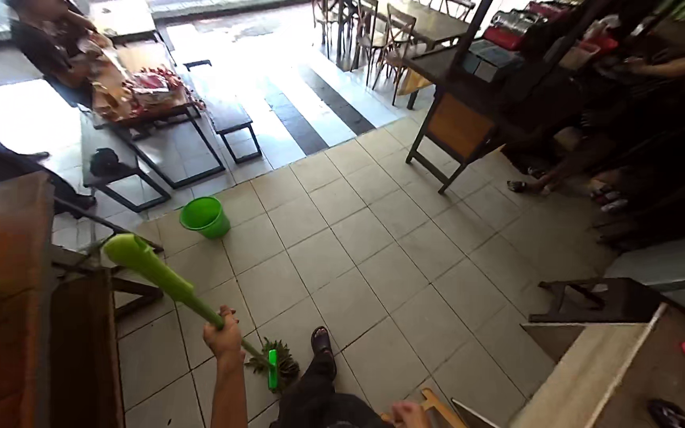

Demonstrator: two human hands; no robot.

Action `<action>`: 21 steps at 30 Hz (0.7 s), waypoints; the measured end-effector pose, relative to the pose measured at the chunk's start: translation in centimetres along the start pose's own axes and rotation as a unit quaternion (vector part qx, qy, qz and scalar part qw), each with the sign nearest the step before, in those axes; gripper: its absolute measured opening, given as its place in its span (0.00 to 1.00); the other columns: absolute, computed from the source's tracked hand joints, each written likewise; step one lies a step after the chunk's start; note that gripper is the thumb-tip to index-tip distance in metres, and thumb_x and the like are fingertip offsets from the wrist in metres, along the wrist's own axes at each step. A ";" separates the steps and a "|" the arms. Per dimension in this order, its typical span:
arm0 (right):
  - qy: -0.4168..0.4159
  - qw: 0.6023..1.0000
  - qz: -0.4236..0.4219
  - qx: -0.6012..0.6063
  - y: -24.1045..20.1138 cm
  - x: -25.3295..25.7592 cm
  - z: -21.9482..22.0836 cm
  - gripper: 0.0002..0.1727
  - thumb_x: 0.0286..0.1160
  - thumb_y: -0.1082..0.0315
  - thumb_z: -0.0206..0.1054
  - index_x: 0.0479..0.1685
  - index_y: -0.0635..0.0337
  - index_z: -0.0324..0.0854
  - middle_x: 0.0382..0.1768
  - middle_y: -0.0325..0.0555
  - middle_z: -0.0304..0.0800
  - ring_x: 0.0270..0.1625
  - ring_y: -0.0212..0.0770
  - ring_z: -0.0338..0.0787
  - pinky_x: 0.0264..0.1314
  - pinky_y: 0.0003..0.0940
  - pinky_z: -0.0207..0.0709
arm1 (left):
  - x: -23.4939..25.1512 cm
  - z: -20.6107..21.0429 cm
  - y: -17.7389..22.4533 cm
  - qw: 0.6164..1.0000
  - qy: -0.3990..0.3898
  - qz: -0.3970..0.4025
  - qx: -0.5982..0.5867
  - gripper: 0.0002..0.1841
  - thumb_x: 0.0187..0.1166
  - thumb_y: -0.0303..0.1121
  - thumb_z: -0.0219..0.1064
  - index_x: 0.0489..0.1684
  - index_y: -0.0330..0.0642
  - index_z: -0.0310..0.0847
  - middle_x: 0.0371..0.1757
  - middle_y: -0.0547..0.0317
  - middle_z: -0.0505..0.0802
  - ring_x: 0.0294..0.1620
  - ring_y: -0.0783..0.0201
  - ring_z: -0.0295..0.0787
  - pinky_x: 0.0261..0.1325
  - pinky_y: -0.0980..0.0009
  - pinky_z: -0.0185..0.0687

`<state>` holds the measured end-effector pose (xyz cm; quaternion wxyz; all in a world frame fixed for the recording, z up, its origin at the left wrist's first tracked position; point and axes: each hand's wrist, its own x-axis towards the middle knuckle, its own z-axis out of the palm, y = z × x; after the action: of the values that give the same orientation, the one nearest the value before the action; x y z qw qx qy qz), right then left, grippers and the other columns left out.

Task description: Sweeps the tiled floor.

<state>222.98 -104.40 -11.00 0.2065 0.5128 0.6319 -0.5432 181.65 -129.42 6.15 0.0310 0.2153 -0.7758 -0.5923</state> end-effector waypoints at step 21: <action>-0.055 0.936 -0.063 -0.342 -45.6 28.1 -5.3 0.23 0.64 0.46 0.80 0.44 0.58 0.91 0.54 0.55 0.93 0.63 0.57 0.89 0.65 0.65 0.79 | 16.3 19.9 -4.2 0.984 -0.106 -0.036 0.137 0.22 0.92 0.42 0.56 0.44 0.26 0.85 0.38 0.44 0.94 0.41 0.57 0.91 0.54 0.55 0.84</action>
<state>173.80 -82.42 -10.63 0.3691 0.3394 0.7982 -0.3337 162.10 -118.35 -7.01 -0.1029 0.1810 -0.8402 -0.5007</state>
